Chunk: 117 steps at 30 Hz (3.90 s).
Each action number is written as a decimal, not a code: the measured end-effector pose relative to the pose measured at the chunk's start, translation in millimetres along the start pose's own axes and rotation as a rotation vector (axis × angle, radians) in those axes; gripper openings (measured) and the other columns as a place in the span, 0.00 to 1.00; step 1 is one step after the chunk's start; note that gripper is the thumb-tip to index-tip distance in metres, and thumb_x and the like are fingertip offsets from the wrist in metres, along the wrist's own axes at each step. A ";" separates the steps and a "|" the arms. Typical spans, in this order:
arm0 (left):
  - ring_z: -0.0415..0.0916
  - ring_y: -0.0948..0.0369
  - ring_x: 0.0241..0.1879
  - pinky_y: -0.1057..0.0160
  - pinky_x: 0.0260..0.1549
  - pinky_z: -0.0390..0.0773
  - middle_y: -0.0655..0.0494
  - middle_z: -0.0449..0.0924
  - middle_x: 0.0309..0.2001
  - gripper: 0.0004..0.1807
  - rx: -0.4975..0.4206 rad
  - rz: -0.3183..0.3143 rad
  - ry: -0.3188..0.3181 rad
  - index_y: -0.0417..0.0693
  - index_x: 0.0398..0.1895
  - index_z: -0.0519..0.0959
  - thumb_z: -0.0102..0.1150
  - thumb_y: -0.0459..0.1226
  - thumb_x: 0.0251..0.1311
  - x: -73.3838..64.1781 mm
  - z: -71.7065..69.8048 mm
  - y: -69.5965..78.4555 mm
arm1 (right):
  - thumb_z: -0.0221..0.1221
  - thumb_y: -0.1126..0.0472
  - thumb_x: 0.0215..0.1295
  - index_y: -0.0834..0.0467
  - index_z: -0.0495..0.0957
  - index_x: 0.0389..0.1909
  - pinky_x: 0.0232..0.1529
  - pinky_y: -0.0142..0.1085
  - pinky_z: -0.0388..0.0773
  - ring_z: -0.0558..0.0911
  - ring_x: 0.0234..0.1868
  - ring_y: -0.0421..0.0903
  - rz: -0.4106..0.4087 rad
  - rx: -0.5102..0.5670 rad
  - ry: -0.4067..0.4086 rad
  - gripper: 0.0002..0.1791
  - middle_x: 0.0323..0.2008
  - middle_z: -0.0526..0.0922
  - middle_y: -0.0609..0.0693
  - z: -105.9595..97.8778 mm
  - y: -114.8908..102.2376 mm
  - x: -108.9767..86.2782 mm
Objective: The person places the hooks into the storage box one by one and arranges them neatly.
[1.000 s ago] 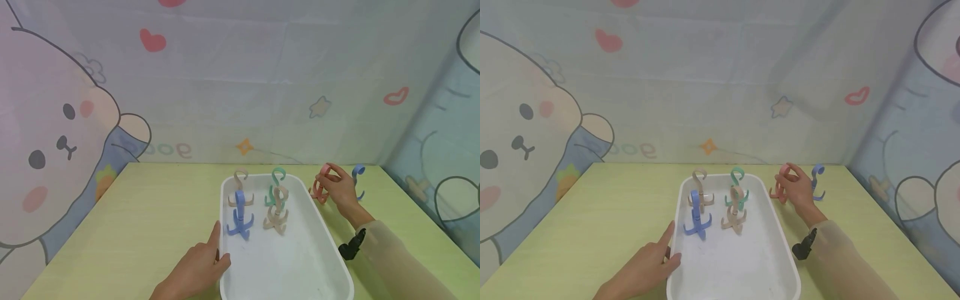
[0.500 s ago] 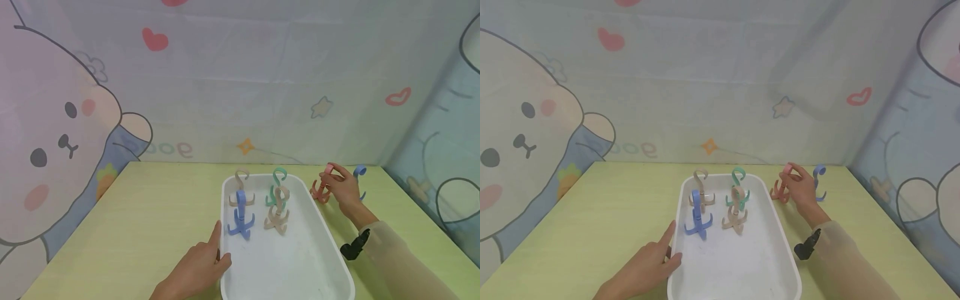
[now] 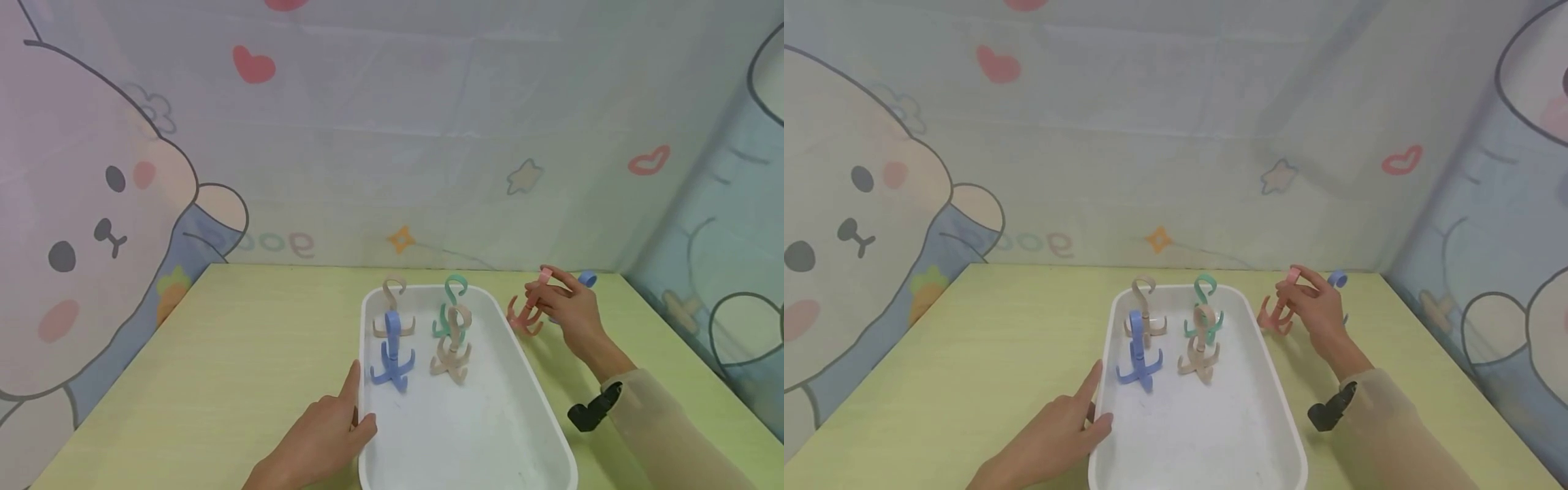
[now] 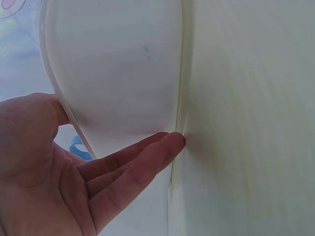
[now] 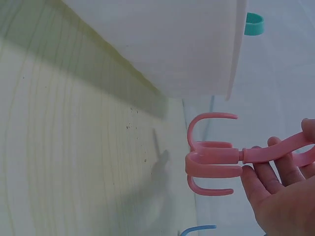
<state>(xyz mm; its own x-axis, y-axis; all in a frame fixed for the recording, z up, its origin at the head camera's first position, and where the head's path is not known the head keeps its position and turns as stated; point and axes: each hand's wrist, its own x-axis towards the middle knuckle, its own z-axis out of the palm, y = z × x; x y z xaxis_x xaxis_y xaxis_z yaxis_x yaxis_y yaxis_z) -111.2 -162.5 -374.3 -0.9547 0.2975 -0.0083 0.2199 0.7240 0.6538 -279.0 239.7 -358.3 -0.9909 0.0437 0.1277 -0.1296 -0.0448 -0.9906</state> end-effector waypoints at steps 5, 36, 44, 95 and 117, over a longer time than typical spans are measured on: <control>0.69 0.66 0.21 0.65 0.24 0.67 0.64 0.79 0.26 0.47 0.005 -0.001 0.001 0.31 0.84 0.45 0.53 0.45 0.73 0.0 -0.5 -0.3 | 0.67 0.58 0.72 0.51 0.69 0.72 0.49 0.27 0.84 0.91 0.43 0.37 -0.008 0.010 -0.040 0.30 0.40 0.92 0.38 -2.5 -4.2 -4.0; 0.70 0.67 0.23 0.65 0.26 0.68 0.64 0.79 0.26 0.47 -0.006 0.016 0.010 0.31 0.84 0.45 0.53 0.44 0.72 -0.7 1.2 -0.6 | 0.60 0.68 0.75 0.50 0.79 0.62 0.51 0.33 0.85 0.92 0.48 0.42 -0.142 0.203 -0.179 0.19 0.45 0.92 0.48 -4.3 -17.0 -21.1; 0.70 0.68 0.23 0.65 0.27 0.69 0.65 0.79 0.27 0.46 -0.004 0.020 0.010 0.31 0.84 0.45 0.53 0.44 0.72 -0.9 0.8 0.0 | 0.58 0.70 0.76 0.51 0.79 0.63 0.50 0.34 0.86 0.92 0.48 0.43 -0.174 0.216 -0.197 0.20 0.47 0.92 0.48 -5.7 -22.5 -22.3; 0.68 0.66 0.21 0.65 0.23 0.66 0.64 0.77 0.25 0.47 -0.011 -0.001 0.000 0.32 0.85 0.45 0.53 0.44 0.71 -1.9 0.5 1.1 | 0.48 0.74 0.79 0.57 0.78 0.66 0.56 0.40 0.85 0.91 0.53 0.50 -0.228 0.196 -0.452 0.22 0.51 0.90 0.52 5.1 -52.1 -43.2; 0.67 0.65 0.19 0.65 0.22 0.65 0.63 0.78 0.26 0.47 -0.023 -0.012 -0.012 0.34 0.85 0.44 0.53 0.45 0.72 -1.5 -0.5 2.1 | 0.46 0.76 0.79 0.57 0.77 0.68 0.58 0.41 0.84 0.89 0.56 0.48 -0.263 0.140 -0.603 0.24 0.54 0.89 0.51 19.5 -54.4 -50.0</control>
<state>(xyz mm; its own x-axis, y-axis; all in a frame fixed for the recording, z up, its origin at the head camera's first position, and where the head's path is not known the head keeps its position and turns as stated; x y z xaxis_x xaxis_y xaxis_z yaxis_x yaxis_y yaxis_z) -109.4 -161.8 -372.5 -0.9548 0.2962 -0.0254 0.2034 0.7134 0.6705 -223.2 220.4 -309.8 -0.7679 -0.4927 0.4094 -0.3325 -0.2396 -0.9121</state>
